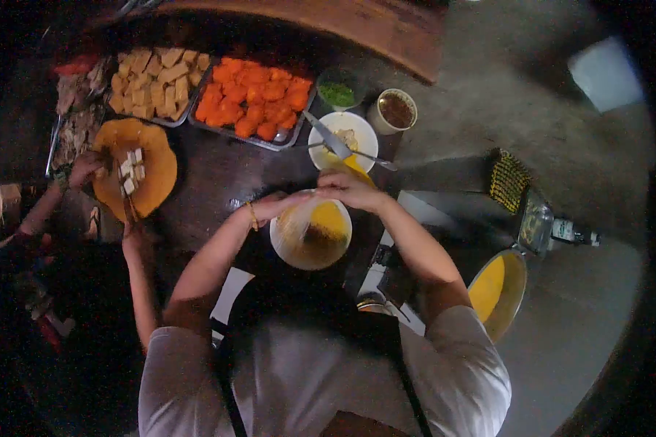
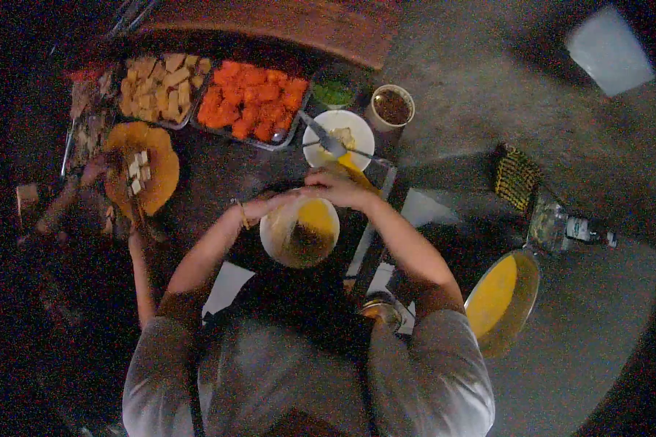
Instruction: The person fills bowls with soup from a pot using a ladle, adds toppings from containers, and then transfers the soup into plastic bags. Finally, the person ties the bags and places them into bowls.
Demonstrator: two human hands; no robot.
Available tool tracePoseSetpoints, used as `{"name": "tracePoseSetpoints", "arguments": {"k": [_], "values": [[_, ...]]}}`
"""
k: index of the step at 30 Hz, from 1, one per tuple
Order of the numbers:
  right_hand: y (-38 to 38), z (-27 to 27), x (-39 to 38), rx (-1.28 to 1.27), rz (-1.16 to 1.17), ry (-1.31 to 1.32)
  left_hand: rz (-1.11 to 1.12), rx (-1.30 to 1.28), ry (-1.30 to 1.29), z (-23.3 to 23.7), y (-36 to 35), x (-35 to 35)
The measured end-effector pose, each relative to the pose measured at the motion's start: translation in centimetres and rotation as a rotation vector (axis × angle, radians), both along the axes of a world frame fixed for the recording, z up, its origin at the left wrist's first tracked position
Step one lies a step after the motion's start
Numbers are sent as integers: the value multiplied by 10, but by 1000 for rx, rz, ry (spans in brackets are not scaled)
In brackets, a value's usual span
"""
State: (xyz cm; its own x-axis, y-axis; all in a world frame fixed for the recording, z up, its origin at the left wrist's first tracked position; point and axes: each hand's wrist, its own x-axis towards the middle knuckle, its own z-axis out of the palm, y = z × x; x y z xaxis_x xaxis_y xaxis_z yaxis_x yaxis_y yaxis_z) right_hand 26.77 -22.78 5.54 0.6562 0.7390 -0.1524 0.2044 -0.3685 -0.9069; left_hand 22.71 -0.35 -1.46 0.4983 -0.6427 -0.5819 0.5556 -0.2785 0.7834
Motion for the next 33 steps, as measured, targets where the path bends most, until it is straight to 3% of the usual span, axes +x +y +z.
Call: {"name": "tracePoseSetpoints", "arguments": {"k": [2,4,7,8,10,11,12,15,17,19,21,22,23,24,26,28,29,30,32,33], "values": [[-2,14,-18,-39,-37,67,124,29,37,0,8,-17],[-2,10,-41,-74,-87,94,255,225,-44,-19,20,-26],[21,1,-72,65,-214,-125,110,310,-101,-121,44,-34],[28,2,-73,62,-208,-121,115,308,-95,-104,41,-31],[46,18,-64,-43,-448,305,261,472,-49,-44,34,-18],[56,32,-55,-30,-615,528,289,545,-162,-38,37,-16],[55,29,-47,-29,-612,525,293,546,-165,-17,38,-16],[55,21,-27,364,-854,915,368,667,-322,25,25,-31],[46,5,-18,402,-817,988,582,458,-1069,33,3,-57],[47,5,-20,433,-777,1065,526,469,-1060,57,-22,-80],[66,22,-26,363,-926,894,471,480,-1059,64,-29,-83],[71,24,-31,365,-925,890,610,470,-1099,59,-32,-81],[73,25,-37,225,-779,613,751,457,-1133,56,-35,-80],[75,35,-45,85,-624,343,756,455,-1129,68,-33,-78],[75,69,-68,211,-511,373,706,330,-1012,95,-24,-78],[66,107,-78,195,-359,160,730,319,-992,116,-20,-79],[55,102,-77,210,-407,-33,755,302,-977,123,-19,-77],[43,100,-74,78,-528,110,755,303,-980,127,-17,-77],[35,74,-62,-111,-293,-424,682,306,-989,130,-14,-79],[38,49,-63,-107,-290,-420,682,312,-987,129,-15,-81]]}}
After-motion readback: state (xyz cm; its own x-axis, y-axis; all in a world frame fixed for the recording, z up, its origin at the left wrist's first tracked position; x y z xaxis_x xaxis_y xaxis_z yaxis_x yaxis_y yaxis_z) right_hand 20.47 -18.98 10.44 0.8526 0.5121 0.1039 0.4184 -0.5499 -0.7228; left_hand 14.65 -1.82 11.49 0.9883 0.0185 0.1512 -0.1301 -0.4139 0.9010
